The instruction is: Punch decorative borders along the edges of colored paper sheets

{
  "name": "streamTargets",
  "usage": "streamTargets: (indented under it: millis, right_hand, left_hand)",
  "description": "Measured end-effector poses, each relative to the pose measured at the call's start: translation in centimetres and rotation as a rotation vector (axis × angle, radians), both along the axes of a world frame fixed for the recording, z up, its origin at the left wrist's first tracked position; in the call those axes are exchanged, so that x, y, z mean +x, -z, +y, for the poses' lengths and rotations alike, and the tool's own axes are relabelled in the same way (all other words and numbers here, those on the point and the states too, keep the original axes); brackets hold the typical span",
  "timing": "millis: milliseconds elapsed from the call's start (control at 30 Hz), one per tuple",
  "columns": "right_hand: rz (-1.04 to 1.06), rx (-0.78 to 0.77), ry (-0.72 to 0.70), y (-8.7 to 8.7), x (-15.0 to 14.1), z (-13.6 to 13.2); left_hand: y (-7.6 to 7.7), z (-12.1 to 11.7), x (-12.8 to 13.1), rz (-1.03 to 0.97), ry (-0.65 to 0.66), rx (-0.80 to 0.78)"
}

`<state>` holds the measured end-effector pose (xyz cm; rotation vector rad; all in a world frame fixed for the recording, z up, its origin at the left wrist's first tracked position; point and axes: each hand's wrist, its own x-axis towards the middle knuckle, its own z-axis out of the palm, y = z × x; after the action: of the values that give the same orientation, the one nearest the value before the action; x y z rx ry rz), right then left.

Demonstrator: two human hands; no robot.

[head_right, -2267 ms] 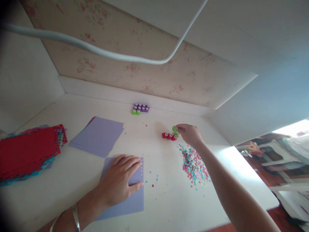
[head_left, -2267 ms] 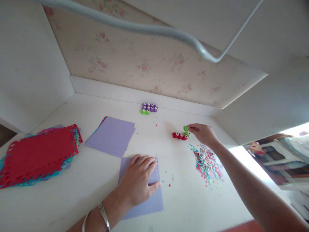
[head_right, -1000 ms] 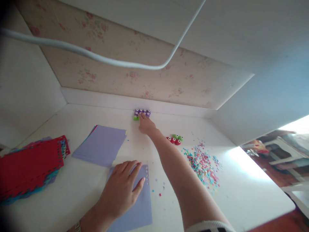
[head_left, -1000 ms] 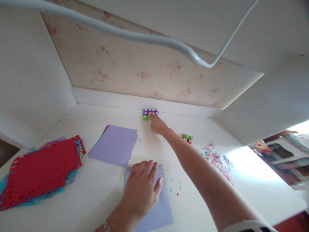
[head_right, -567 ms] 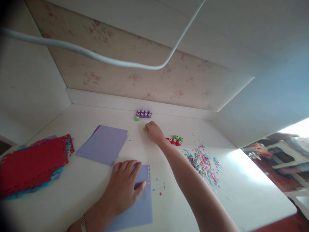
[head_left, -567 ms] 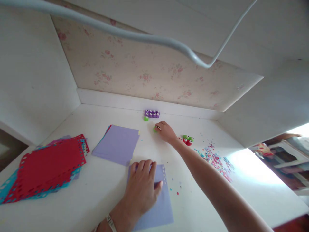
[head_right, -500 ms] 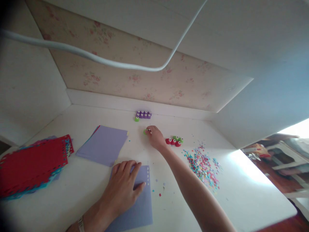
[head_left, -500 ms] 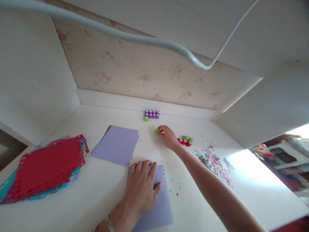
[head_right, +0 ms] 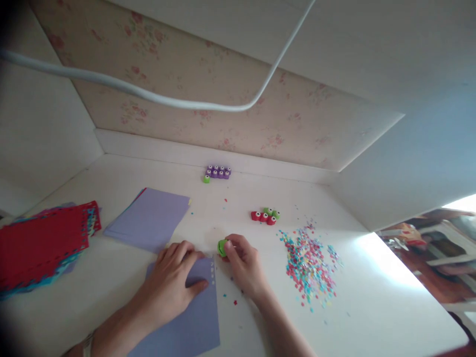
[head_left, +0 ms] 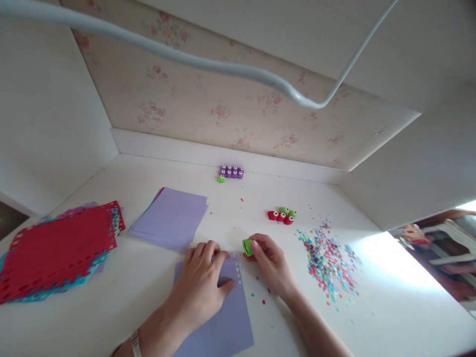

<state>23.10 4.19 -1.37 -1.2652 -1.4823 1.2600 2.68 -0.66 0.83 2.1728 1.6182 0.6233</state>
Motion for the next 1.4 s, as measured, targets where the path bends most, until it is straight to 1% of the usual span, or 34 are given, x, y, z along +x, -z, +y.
streamTargets:
  millis: [100, 233, 367, 633, 833, 1033, 1233, 1400]
  right_hand:
    - [0.023, -0.016, -0.032, -0.2, 0.2, 0.2]
    - [0.139, -0.082, -0.058, -1.2, 0.7, 0.2]
    - [0.212, -0.158, -0.073, -2.0, 0.7, 0.2]
    - [0.099, -0.149, -0.167, -2.1, 0.5, -0.3]
    - [-0.037, -0.032, -0.241, -2.1, 0.5, -0.9]
    - [-0.069, -0.008, -0.299, -2.1, 0.6, -0.9]
    - [-0.089, 0.052, -0.361, -2.3, 0.4, -0.9]
    - [-0.188, 0.156, -0.407, -2.7, 0.4, -0.9]
  left_hand:
    - [-0.1, 0.4, -0.1, -0.032, 0.025, 0.013]
    - [-0.4, 0.8, -0.3, -0.047, 0.07, -0.017]
    - [-0.6, 1.0, -0.5, -0.067, 0.05, -0.031]
    - [-0.6, 1.8, -1.5, -0.096, -0.05, 0.002]
    - [-0.7, 1.9, -1.6, -0.104, -0.09, 0.039]
    - [-0.9, 1.7, -1.6, -0.114, -0.097, 0.013]
    - [-0.9, 1.7, -1.7, -0.118, -0.08, 0.01]
    - [-0.6, 1.6, -1.6, -0.083, -0.043, 0.022]
